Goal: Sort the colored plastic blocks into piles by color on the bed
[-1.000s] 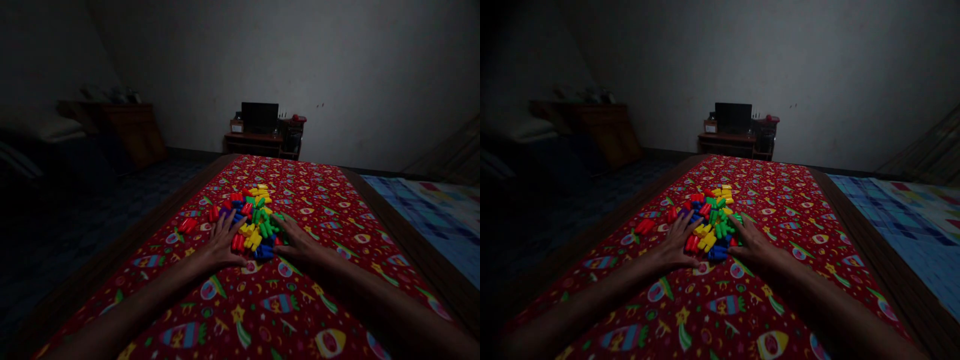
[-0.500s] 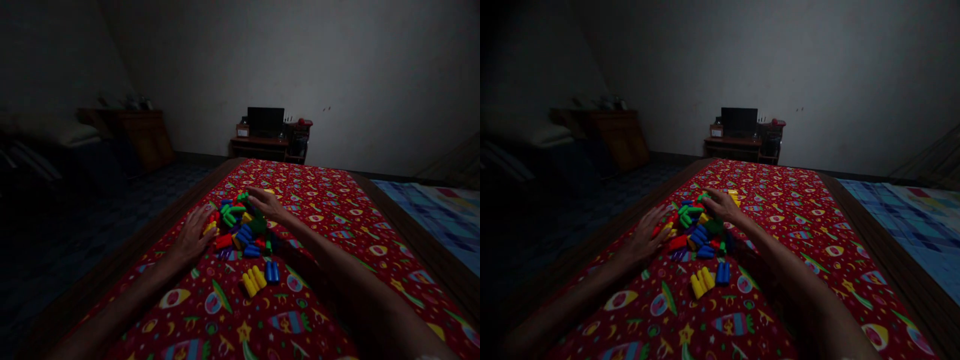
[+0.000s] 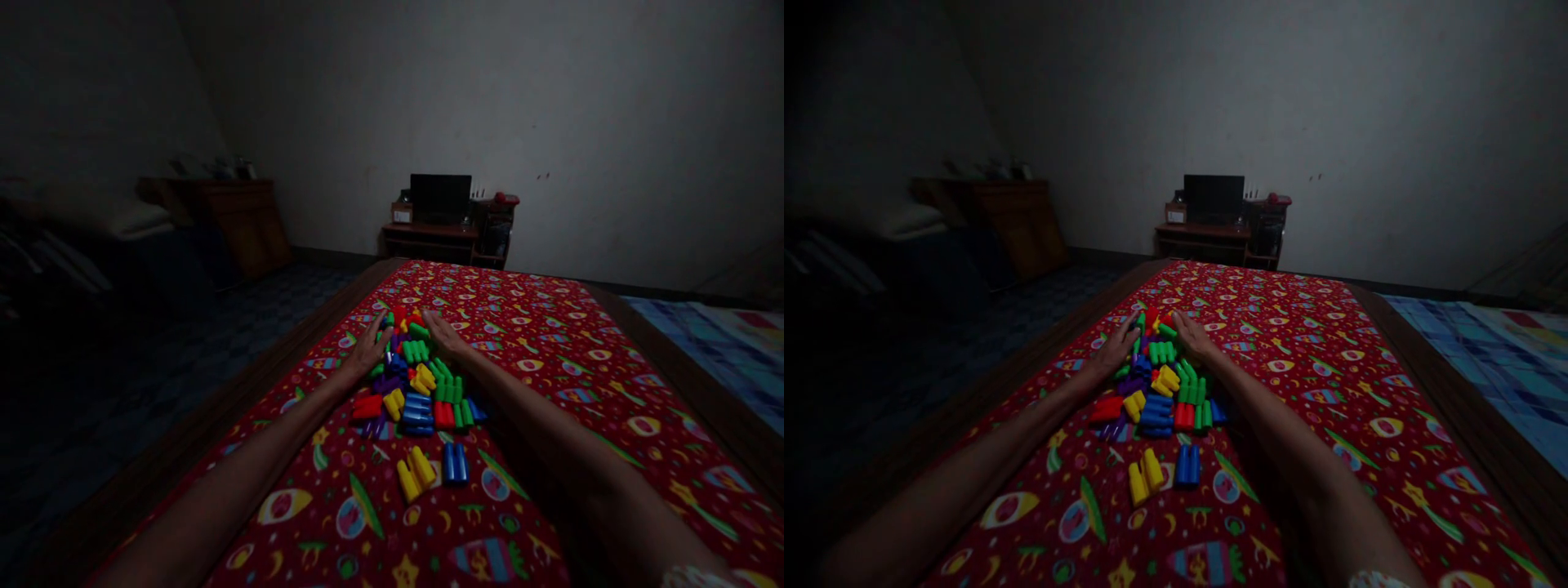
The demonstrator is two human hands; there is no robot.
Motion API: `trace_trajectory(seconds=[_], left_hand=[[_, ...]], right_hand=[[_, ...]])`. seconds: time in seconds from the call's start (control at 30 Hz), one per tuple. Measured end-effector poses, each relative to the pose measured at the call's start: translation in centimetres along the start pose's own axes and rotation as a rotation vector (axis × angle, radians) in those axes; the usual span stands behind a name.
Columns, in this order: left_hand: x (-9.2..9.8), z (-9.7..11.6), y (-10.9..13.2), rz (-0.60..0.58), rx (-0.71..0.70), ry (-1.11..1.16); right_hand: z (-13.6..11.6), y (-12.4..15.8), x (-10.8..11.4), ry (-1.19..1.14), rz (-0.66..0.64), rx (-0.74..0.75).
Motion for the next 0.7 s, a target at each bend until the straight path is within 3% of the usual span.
trace_trajectory(seconds=[0.2,0.3,0.37,0.43,0.53,0.6,0.7], left_hand=[[-0.7,-1.3,-2.8,-0.086,0.065,0.336],[-0.4,-0.6,-2.8,-0.186,0.025,0.413],[1.0,-0.2,-2.2,-0.187,-0.053,0.299],[2.6,0.3,-0.5,-0.187,-0.14,0.139],[3.9,1.2,4.3,-0.258,-0.209,0.03],[3.6,1.9,7.8,-0.328,-0.22,-0.095],[1.8,3.4,11.6,-0.412,-0.249,-0.161]], right_hand=[[-3.6,2.7,-1.3,-0.036,-0.148,0.043],[-4.8,4.7,0.6,-0.019,-0.172,0.08],[-4.1,6.6,3.1,0.059,-0.097,0.079],[-1.9,9.1,5.4,0.187,-0.042,0.038],[1.9,13.5,6.4,0.39,-0.063,-0.005],[3.3,16.2,5.2,0.492,-0.101,0.019],[2.6,18.1,1.7,0.567,-0.09,0.089]])
Point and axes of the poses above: each hand's wrist, its own y-axis away from the middle knuckle, its own x-axis out of the back of the hand, z = x × y, the point moved 7 cm from there along -y, towards the middle knuckle, and after that the axes turned 13 degrees about -x, right-handed, at the moved point
